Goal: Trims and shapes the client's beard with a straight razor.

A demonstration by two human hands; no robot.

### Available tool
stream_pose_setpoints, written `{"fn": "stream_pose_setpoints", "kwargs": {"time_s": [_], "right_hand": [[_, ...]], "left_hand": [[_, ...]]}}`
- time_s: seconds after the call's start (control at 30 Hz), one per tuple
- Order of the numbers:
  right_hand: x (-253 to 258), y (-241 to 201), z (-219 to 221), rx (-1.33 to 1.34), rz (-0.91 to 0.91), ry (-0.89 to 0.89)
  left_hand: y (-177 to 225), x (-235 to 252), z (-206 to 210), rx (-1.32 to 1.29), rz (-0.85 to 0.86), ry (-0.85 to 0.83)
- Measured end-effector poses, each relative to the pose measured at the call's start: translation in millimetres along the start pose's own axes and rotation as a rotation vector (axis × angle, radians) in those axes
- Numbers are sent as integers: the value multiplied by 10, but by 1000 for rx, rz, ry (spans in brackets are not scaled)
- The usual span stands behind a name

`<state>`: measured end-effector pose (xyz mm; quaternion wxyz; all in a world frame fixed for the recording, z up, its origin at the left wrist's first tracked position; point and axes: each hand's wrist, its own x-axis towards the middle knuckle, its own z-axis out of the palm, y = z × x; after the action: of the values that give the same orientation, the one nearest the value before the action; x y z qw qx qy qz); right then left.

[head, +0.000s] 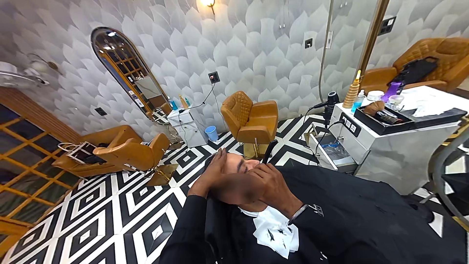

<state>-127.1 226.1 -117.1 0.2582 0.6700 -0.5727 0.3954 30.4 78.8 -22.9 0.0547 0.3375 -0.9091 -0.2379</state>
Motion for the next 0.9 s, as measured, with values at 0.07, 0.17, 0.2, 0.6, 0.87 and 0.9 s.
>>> {"fn": "stream_pose_setpoints", "kwargs": {"time_s": [0.07, 0.17, 0.2, 0.6, 0.87, 0.9], "right_hand": [[-4, 11, 11, -4, -5, -13], [-8, 33, 18, 0, -7, -18], [-8, 36, 14, 0, -5, -20], [-66, 58, -14, 38, -10, -37], [-109, 72, -30, 55, 0, -50], [-115, 76, -27, 60, 3, -48]], "left_hand": [[1, 4, -1, 7, -5, -5], [-13, 10, -7, 3, 7, -6], [-13, 7, -15, -2, 9, -11], [-15, -10, -63, -38, 7, -39], [45, -53, -76, -47, 10, -29], [43, -51, -75, -48, 10, -27]]}}
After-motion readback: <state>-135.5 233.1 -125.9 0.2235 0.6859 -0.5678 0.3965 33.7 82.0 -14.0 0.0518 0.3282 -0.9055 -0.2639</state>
